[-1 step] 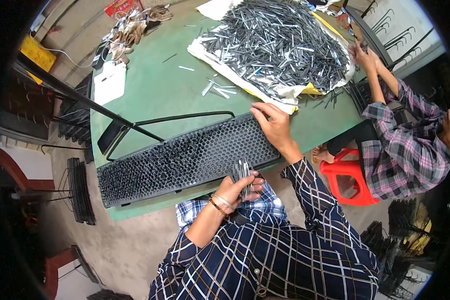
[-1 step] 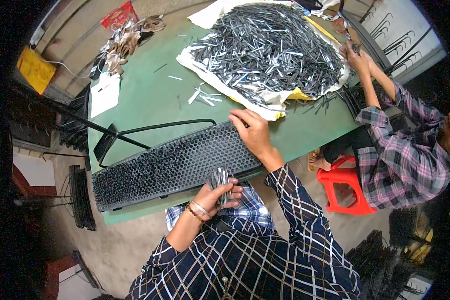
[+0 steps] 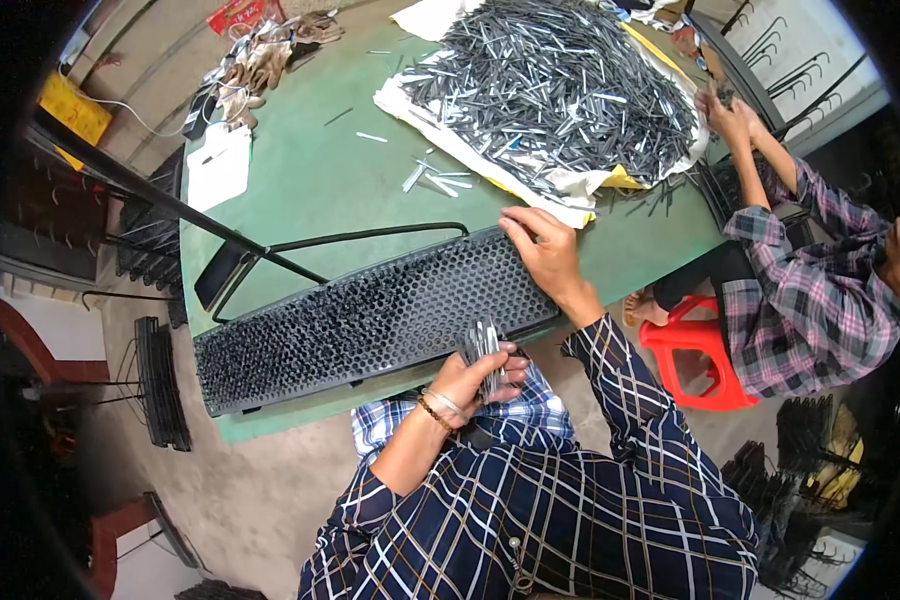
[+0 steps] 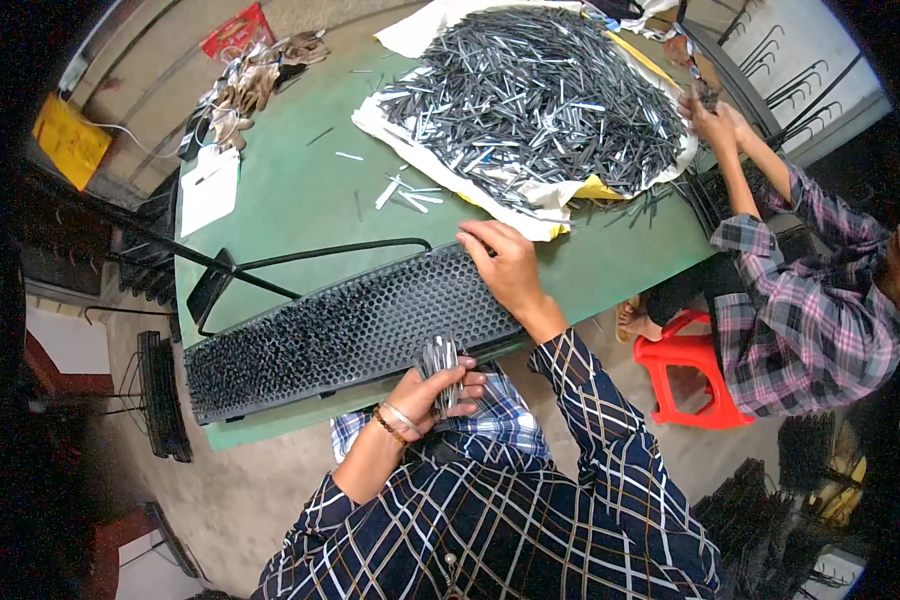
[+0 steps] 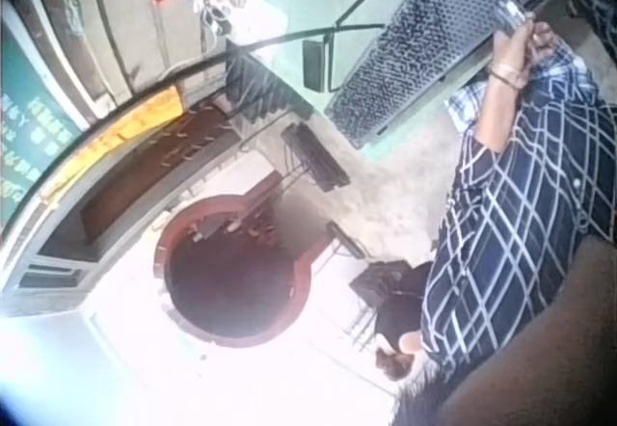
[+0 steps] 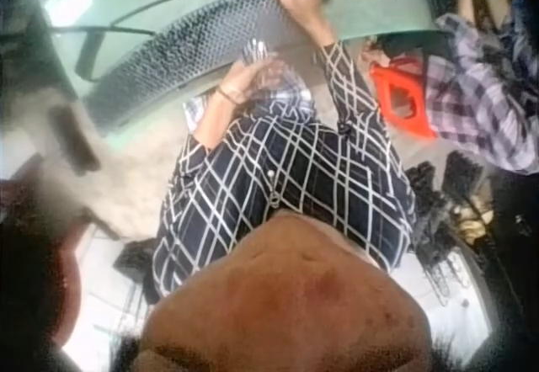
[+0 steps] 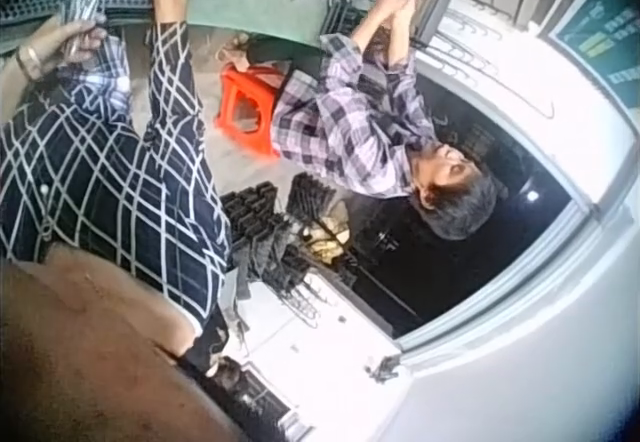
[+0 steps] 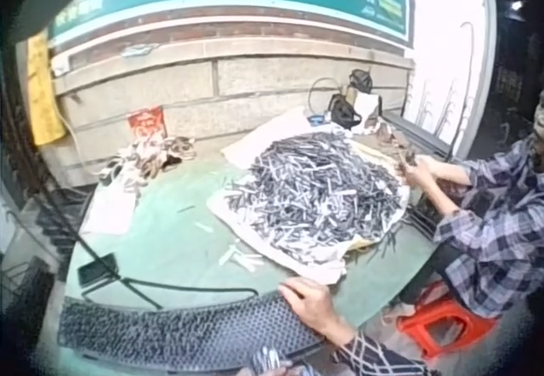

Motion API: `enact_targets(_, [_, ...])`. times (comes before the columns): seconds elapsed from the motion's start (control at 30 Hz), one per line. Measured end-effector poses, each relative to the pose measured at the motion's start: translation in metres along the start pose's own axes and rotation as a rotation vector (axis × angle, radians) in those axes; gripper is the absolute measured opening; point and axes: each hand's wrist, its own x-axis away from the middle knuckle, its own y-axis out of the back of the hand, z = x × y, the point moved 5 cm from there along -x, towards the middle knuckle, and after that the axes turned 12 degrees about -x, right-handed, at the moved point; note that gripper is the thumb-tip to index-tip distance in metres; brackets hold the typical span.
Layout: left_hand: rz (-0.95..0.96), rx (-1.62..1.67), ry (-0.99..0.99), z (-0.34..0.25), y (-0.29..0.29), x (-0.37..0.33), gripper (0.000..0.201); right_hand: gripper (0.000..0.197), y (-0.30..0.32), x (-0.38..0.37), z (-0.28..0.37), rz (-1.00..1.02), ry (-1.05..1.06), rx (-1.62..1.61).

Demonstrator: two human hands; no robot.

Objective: Picking up small metal pins from a large pile and inserting them individually into holes in a black honeycomb mesh panel.

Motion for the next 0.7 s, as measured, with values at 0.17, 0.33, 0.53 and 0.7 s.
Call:
enact_targets(0.17, [-0.061, 0.011, 0.024, 0.007, 0.003, -0.002, 0.029, 0.013, -0.008, 0.006, 0.011, 0.116, 0.178, 0.223])
enact_targets(0.33, [-0.063, -0.081, -0.029, 0.004, 0.0, 0.005, 0.029, 0.013, -0.008, 0.007, 0.013, 0.069, 0.229, 0.316])
enact_targets(0.53, [-0.079, 0.029, -0.059, 0.006, 0.005, 0.002, 0.025, 0.014, -0.011, 0.011, 0.015, 0.04, 0.227, 0.306])
enact_targets(0.7, [-0.082, -0.015, -0.086, 0.0, 0.001, 0.005, 0.025, 0.012, -0.011, 0.012, 0.01, 0.104, 0.169, 0.376])
